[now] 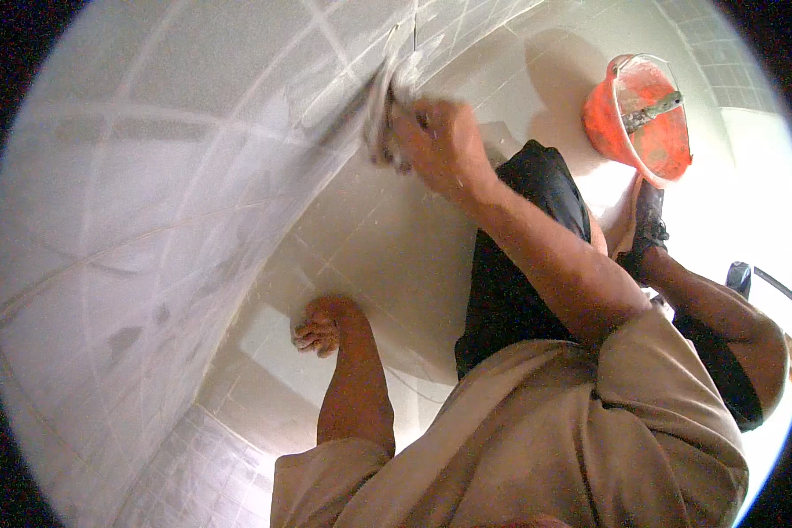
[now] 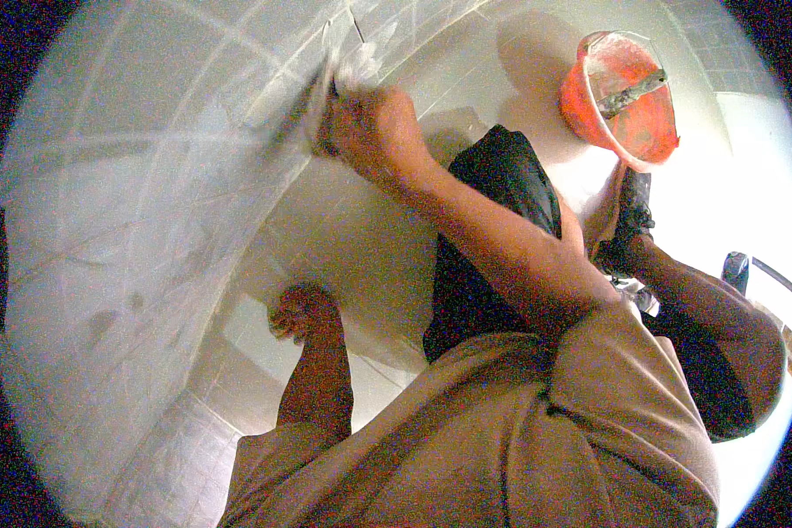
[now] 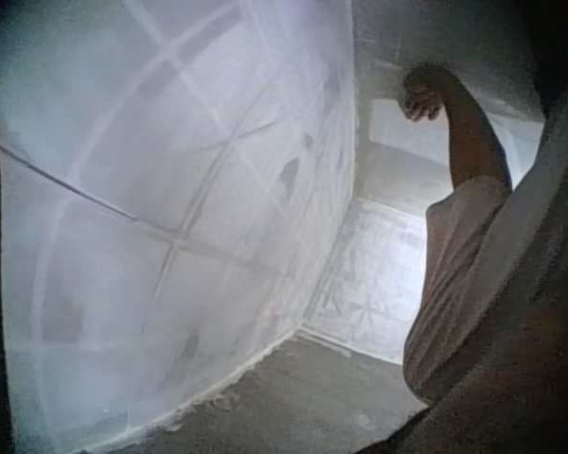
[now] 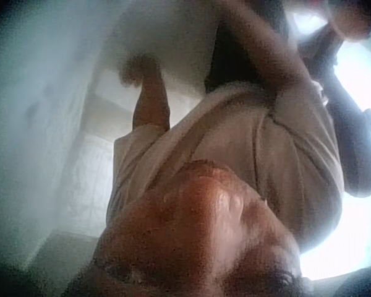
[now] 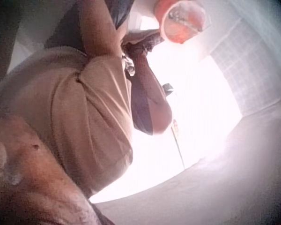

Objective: The person applies grout to the joints between wall tiles using a rubber float, then periodically scoops more grout from a bucket onto the float.

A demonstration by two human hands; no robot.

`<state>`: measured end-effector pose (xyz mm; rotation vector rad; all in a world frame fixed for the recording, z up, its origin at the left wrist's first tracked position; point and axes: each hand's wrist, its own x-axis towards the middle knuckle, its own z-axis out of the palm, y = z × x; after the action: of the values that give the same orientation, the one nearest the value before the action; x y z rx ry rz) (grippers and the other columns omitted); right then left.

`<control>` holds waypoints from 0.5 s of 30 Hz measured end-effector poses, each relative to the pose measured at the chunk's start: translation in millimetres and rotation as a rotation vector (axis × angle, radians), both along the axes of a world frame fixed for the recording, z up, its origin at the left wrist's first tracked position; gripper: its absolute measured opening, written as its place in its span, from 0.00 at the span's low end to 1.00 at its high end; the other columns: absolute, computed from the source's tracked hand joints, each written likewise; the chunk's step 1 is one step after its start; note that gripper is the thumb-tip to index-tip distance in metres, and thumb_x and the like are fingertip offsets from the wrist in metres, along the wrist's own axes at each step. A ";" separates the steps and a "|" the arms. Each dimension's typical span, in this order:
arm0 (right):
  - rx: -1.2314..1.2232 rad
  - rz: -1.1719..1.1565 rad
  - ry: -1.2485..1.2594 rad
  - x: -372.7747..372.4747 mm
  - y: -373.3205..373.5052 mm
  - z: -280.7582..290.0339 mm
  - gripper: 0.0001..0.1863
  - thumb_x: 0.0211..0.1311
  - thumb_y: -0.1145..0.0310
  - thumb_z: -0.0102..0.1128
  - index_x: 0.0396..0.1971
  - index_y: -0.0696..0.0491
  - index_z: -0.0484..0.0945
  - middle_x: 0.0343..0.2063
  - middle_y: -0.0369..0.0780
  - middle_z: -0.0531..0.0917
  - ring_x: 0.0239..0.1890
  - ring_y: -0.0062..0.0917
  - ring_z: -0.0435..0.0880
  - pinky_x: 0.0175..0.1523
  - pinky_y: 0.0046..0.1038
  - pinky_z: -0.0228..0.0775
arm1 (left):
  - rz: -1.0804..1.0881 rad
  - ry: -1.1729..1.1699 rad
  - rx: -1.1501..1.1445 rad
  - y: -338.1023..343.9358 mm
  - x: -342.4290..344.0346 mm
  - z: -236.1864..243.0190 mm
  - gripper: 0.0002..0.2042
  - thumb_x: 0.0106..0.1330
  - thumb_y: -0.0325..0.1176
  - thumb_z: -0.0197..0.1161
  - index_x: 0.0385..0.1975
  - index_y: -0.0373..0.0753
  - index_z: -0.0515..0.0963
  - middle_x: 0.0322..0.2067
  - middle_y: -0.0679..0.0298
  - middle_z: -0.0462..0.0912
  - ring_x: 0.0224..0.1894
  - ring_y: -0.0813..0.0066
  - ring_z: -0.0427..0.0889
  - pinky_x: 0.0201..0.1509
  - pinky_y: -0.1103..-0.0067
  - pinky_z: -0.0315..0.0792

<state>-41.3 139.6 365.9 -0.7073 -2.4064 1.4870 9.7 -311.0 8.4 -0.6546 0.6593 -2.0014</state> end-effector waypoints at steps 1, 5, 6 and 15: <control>0.012 -0.005 0.000 9.2 1.0 -1.9 0.19 0.67 0.59 0.54 0.23 0.58 0.79 0.18 0.40 0.82 0.20 0.23 0.80 0.28 0.30 0.72 | 0.113 -0.082 -0.202 4.7 -1.3 -4.9 0.18 0.72 0.44 0.48 0.45 0.38 0.79 0.42 0.50 0.81 0.43 0.56 0.79 0.52 0.55 0.71; -0.580 -0.221 0.426 11.6 27.2 20.0 0.15 0.71 0.65 0.48 0.32 0.62 0.79 0.23 0.40 0.82 0.23 0.22 0.79 0.27 0.26 0.72 | -0.387 0.486 0.225 25.7 25.8 -0.1 0.10 0.66 0.45 0.47 0.39 0.50 0.71 0.38 0.67 0.66 0.40 0.73 0.67 0.39 0.76 0.60; -0.580 -0.217 0.441 5.7 28.8 24.9 0.16 0.71 0.64 0.49 0.31 0.61 0.79 0.22 0.40 0.82 0.23 0.22 0.79 0.27 0.25 0.72 | -0.368 0.538 0.358 34.5 30.8 13.0 0.10 0.66 0.45 0.48 0.39 0.49 0.71 0.38 0.66 0.67 0.39 0.72 0.67 0.39 0.75 0.60; -0.409 0.217 0.426 15.8 -79.6 -0.3 0.12 0.63 0.70 0.54 0.23 0.60 0.78 0.20 0.36 0.81 0.24 0.24 0.80 0.31 0.30 0.73 | 0.167 -0.484 0.352 54.0 -10.4 50.6 0.06 0.67 0.42 0.54 0.34 0.49 0.72 0.30 0.66 0.68 0.33 0.72 0.67 0.42 0.72 0.64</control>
<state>-25.5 60.0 365.5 -0.1648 -1.9246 2.0087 -0.8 -257.0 59.0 -0.0068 0.6133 -1.7364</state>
